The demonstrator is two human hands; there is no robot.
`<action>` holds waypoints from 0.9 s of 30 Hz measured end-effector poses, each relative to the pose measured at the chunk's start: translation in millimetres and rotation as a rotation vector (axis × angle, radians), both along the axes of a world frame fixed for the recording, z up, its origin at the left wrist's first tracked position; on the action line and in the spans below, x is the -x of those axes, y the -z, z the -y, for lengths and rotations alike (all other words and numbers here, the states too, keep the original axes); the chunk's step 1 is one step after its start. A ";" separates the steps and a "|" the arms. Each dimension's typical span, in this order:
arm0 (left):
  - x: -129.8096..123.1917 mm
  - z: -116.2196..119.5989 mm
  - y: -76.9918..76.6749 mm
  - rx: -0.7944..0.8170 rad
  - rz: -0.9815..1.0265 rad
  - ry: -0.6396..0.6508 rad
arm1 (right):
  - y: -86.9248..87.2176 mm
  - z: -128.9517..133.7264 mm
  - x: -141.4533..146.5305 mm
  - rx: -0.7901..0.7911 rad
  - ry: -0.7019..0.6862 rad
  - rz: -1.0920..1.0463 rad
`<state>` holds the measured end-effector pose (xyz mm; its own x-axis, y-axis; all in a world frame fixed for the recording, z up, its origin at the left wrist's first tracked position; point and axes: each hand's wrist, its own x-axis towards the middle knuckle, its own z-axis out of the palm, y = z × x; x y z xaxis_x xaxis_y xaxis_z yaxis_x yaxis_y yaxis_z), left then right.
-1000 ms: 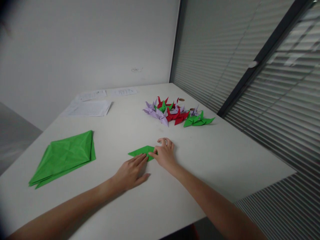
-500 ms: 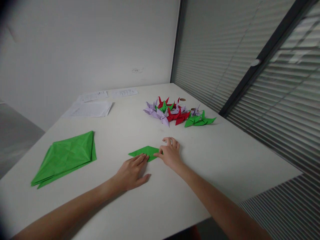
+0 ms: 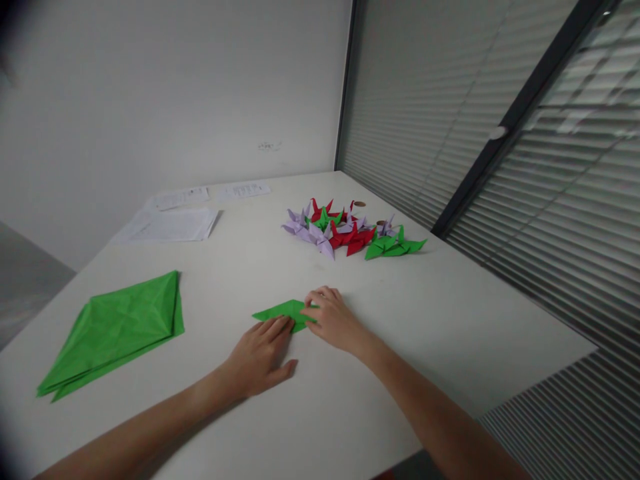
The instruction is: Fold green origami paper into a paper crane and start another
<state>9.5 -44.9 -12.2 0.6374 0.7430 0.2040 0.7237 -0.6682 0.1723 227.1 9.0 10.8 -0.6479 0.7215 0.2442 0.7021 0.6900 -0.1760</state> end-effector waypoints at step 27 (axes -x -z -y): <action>12.1 -32.4 -18.7 -0.007 -0.044 -0.054 | 6.7 2.7 6.3 0.092 -0.135 0.033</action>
<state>-2.6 -12.5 6.5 0.6053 0.7749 0.1820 0.7653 -0.6294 0.1349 220.8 6.2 4.2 -0.7468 0.6460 0.1580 0.6106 0.7602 -0.2217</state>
